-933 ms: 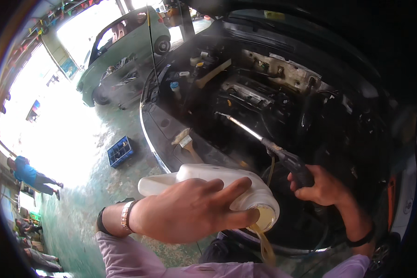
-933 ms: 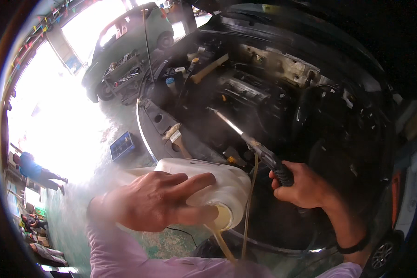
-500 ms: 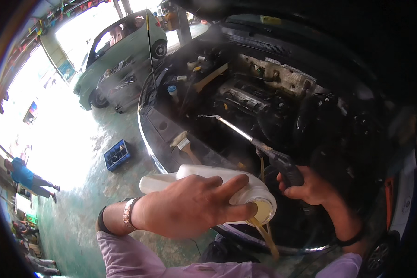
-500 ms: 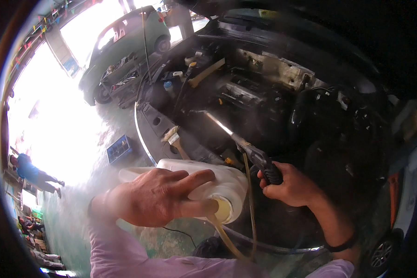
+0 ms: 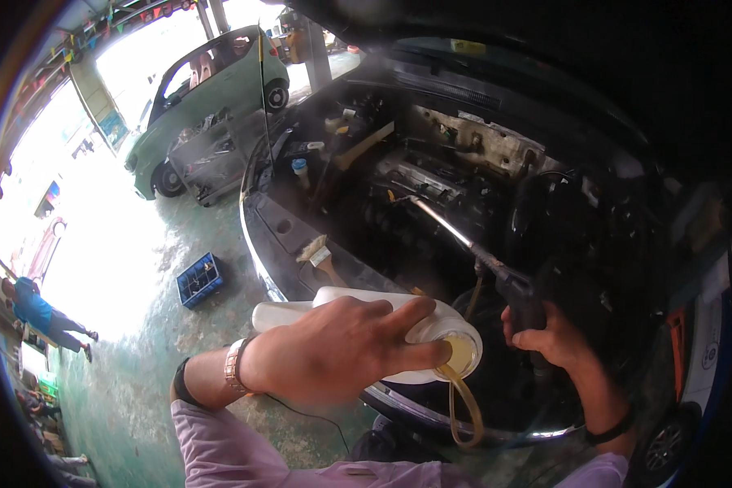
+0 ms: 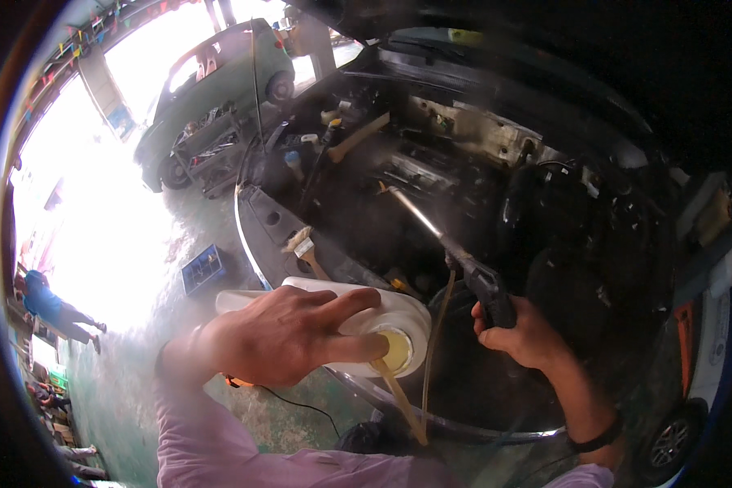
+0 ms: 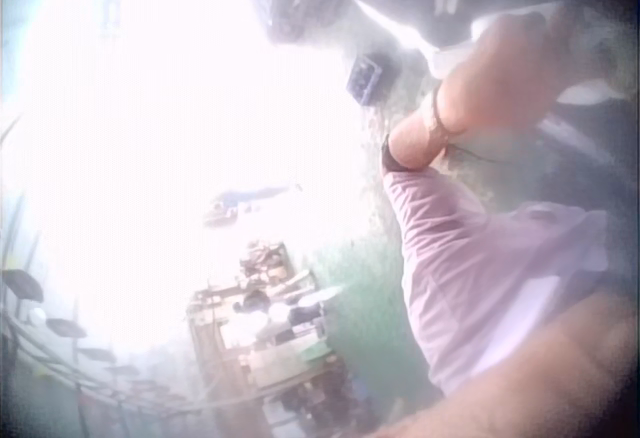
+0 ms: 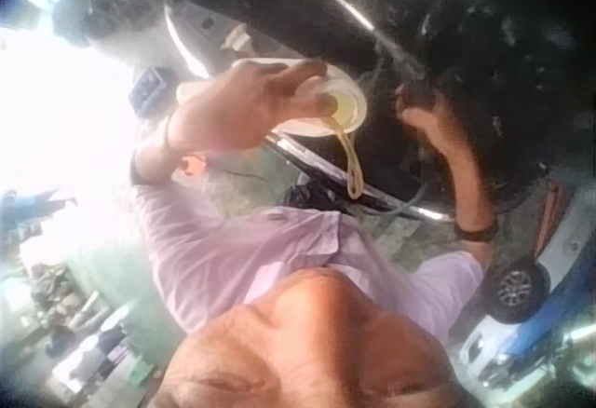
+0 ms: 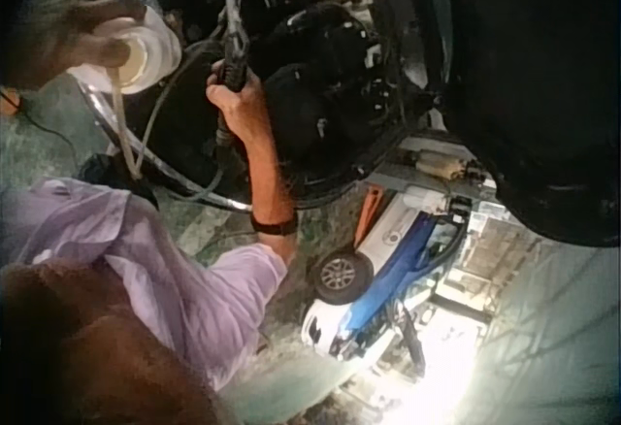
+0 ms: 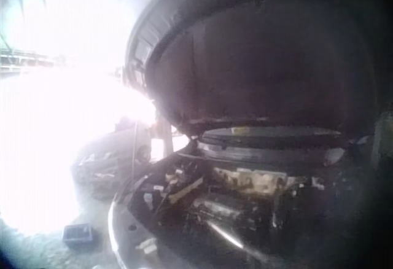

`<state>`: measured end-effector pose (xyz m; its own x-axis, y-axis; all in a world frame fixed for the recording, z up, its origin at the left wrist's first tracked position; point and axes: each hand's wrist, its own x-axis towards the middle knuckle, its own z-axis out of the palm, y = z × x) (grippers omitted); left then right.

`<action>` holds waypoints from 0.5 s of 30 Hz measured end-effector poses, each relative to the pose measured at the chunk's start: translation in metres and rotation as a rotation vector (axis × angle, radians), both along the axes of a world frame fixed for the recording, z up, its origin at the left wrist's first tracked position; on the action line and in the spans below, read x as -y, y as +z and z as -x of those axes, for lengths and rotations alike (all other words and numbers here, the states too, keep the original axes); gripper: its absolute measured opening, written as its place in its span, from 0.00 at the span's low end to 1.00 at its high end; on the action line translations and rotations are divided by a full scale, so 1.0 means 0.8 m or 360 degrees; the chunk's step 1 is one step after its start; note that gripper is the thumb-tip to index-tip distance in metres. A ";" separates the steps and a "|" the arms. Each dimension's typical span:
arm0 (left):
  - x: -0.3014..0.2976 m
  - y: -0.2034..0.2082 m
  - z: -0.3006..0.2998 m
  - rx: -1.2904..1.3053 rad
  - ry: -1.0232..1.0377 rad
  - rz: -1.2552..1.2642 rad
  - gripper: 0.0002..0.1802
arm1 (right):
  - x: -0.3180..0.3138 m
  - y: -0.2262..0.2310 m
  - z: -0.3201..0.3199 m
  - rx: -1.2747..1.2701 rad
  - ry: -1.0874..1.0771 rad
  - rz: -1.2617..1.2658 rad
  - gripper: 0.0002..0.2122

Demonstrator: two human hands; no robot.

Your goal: The person uses a pressure washer to clean the engine bay of a car with the hood open. They hold a white plastic container with a yellow tube in the left hand and a pressure washer wand in the right hand, directing a high-pressure water stream across various engine components.

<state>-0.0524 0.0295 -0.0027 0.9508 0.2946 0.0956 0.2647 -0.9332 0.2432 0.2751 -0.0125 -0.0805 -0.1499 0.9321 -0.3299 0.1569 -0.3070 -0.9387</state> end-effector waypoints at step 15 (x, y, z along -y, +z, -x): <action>-0.004 -0.005 0.000 -0.0045 -0.0059 -0.0149 0.38 | -0.020 -0.027 0.002 0.0145 -0.0329 -0.0202 0.08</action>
<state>-0.0526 0.0331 -0.0065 0.9636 0.2500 0.0944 0.2349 -0.9608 0.1473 0.2735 0.0036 -0.1018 0.0734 0.9745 -0.2119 0.1889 -0.2223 -0.9565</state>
